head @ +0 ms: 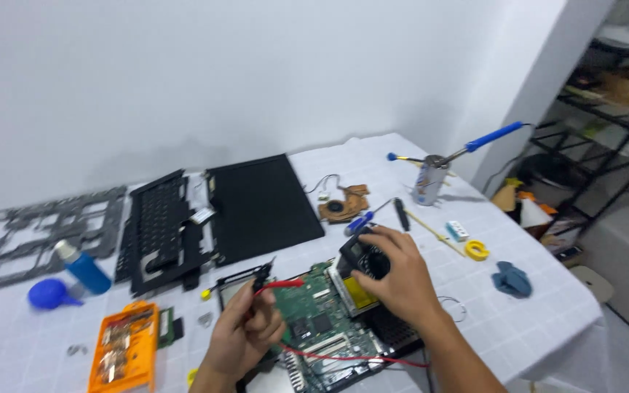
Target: Testing electrical components on a laptop motherboard using a digital multimeter
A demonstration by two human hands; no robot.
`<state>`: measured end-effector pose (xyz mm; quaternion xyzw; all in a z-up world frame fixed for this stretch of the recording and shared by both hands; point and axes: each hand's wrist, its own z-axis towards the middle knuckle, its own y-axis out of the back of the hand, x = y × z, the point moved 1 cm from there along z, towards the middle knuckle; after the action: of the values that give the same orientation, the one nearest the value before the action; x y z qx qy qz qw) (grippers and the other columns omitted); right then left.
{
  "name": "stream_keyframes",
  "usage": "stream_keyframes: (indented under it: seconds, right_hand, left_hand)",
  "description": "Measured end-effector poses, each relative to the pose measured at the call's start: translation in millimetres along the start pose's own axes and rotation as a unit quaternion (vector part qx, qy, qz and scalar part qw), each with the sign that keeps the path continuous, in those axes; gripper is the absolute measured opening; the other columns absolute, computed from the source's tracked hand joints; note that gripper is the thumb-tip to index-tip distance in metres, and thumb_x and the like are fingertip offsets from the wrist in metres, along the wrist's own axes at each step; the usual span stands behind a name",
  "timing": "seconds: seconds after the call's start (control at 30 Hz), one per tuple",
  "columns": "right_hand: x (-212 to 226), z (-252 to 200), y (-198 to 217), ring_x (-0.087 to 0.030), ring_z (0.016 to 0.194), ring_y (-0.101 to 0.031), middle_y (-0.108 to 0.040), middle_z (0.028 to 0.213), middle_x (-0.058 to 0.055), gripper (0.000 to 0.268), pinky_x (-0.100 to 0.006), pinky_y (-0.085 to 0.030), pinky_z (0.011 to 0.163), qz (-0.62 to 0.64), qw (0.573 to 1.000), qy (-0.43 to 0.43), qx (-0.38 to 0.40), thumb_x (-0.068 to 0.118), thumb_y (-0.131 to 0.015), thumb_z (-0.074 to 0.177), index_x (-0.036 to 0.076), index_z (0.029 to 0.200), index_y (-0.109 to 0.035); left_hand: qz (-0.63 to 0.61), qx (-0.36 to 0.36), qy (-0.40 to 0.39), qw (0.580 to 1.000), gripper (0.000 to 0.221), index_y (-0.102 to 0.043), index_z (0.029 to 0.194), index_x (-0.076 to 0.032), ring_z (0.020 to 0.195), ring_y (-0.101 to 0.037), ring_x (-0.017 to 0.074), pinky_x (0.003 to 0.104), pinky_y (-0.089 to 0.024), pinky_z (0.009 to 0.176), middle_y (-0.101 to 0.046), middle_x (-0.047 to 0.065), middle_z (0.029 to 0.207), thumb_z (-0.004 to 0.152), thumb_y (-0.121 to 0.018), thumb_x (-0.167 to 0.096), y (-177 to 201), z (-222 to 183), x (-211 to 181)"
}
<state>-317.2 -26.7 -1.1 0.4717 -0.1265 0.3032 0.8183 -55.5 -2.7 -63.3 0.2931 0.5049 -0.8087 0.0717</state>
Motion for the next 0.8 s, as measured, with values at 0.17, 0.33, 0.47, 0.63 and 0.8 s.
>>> stream_keyframes:
  seconds: [0.17, 0.33, 0.47, 0.63, 0.8]
  right_hand:
    - [10.3, -30.7, 55.8, -0.024, 0.116, -0.054, -0.058, 0.13, -0.007, 0.052, -0.041, -0.045, 0.097, 0.052, 0.994, 0.066, -0.07, 0.019, -0.082, 0.066, 0.014, 0.115, -0.066]
    - [-10.6, -46.9, 116.9, -0.025, 0.12, -0.056, -0.06, 0.129, -0.01, 0.055, -0.038, -0.047, 0.098, 0.075, 0.99, 0.023, -0.119, 0.021, -0.08, 0.066, 0.011, 0.117, -0.064]
    - [-29.8, -55.2, 153.3, -0.026, 0.124, -0.053, -0.056, 0.135, -0.013, 0.055, -0.036, -0.051, 0.094, 0.16, 0.972, -0.087, -0.151, 0.012, -0.071, 0.067, 0.009, 0.121, -0.06]
    - [-68.6, -67.9, 167.0, -0.021, 0.105, -0.057, -0.06, 0.12, -0.013, 0.052, -0.036, -0.049, 0.081, 0.298, 0.856, -0.313, -0.284, 0.008, -0.057, 0.078, 0.001, 0.129, -0.054]
    - [-78.7, -76.0, 155.4, -0.018, 0.11, -0.057, -0.062, 0.12, -0.009, 0.051, -0.031, -0.045, 0.093, 0.249, 0.879, -0.333, -0.234, 0.01, -0.062, 0.075, 0.004, 0.126, -0.058]
  left_hand:
    - [-0.021, -0.024, 0.018, 0.999, 0.049, -0.063, 0.098, 0.005, 0.041, -0.01, 0.0094, 0.03, -0.013, 0.042, -0.01, -0.005, 0.05, 0.103, -0.032, -0.033, 9.8, -2.9, 1.4]
    - [-0.032, -0.049, -0.022, 0.998, 0.049, -0.06, 0.102, 0.006, 0.042, -0.015, 0.0097, 0.028, -0.018, 0.042, -0.018, -0.006, 0.052, 0.106, -0.031, -0.033, 11.6, -2.1, 3.5]
    - [-0.059, -0.042, -0.014, 0.997, 0.046, -0.059, 0.102, 0.003, 0.044, -0.017, 0.0103, 0.029, -0.02, 0.042, -0.021, -0.004, 0.054, 0.106, -0.034, -0.035, 0.0, -2.6, 11.5]
    - [-0.091, -0.009, -0.039, 0.995, 0.041, -0.056, 0.103, 0.002, 0.046, -0.015, 0.0085, 0.026, -0.02, 0.041, -0.021, -0.005, 0.057, 0.106, -0.037, -0.034, -33.7, 1.8, 9.6]
    - [-0.026, -0.078, 0.008, 0.997, 0.044, -0.057, 0.108, -0.001, 0.043, -0.01, 0.008, 0.028, -0.015, 0.039, -0.018, -0.005, 0.056, 0.107, -0.034, -0.039, -42.3, -13.8, -11.0]
